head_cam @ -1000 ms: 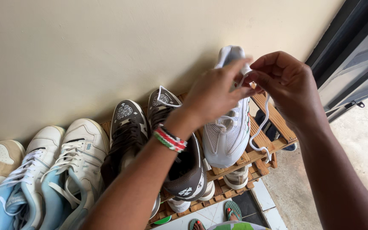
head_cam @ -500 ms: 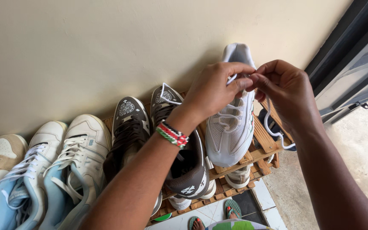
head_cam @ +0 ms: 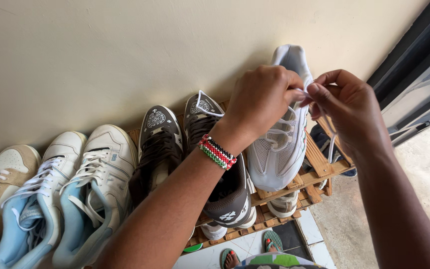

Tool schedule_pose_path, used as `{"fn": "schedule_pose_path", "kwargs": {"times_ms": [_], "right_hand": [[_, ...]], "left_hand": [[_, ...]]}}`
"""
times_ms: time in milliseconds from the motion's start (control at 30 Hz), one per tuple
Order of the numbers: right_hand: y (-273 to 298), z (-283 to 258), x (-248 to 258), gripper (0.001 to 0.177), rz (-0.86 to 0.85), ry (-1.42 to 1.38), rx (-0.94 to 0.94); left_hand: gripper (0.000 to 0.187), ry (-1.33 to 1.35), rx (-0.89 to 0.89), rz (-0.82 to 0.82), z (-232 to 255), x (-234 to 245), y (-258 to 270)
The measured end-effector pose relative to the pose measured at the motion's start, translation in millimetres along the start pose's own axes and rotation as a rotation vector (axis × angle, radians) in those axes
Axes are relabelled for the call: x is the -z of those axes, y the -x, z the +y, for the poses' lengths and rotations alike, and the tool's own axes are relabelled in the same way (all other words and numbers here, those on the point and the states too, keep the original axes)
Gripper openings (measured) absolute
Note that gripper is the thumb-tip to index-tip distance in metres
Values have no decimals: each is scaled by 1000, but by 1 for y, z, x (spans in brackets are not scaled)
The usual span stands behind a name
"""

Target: The person removes the laces from a white sneaker and then re-laces it by threading the laces through the eyelets and tying a knot. The shoe is placed on a wooden shoe rack among other shoes.

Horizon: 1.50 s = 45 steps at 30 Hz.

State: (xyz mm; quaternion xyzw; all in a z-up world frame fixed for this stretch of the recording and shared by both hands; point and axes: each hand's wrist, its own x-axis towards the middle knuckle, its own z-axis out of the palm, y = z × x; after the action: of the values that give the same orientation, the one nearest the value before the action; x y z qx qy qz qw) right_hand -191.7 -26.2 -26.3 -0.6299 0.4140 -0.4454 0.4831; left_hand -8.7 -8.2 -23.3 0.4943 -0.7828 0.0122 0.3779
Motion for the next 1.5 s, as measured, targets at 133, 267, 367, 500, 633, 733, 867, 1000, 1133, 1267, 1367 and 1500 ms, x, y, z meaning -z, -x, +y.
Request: {"fn": "schedule_pose_path", "kwargs": {"times_ms": [133, 267, 367, 500, 633, 733, 867, 1000, 1133, 1267, 1367, 1500], "right_hand": [[1, 0, 15, 20, -22, 77, 25], [2, 4, 26, 23, -127, 115, -59], [5, 9, 32, 25, -139, 130, -85], [7, 15, 43, 23, -34, -31, -88], [7, 17, 52, 13, -32, -405, -37], [8, 18, 55, 21, -14, -759, 9], [3, 19, 63, 14, 260, -1146, -74], [0, 26, 67, 35, -60, -1139, 106], [3, 29, 53, 19, 70, -712, 42], [17, 25, 32, 15, 152, -197, -115], [22, 30, 19, 19, 85, 104, -103], [20, 44, 8, 19, 65, 222, -121]], "left_hand": [[12, -73, 126, 180, -7, 13, -3], [18, -10, 268, 314, -18, 24, -8], [23, 156, 396, 395, -32, 34, -13], [24, 634, 441, 494, -51, 42, -13], [24, 919, 508, 467, -60, 39, -14], [26, 907, 557, 398, -58, 33, -13], [36, 762, 554, 316, -49, 23, -7], [38, 965, 369, 321, -40, 17, -8], [27, 966, 361, 52, -33, 26, -7], [43, 399, 334, -118, -17, 31, 0], [58, 90, 450, -223, -8, 29, -3], [49, -192, 367, 4, -12, 27, -3]]}}
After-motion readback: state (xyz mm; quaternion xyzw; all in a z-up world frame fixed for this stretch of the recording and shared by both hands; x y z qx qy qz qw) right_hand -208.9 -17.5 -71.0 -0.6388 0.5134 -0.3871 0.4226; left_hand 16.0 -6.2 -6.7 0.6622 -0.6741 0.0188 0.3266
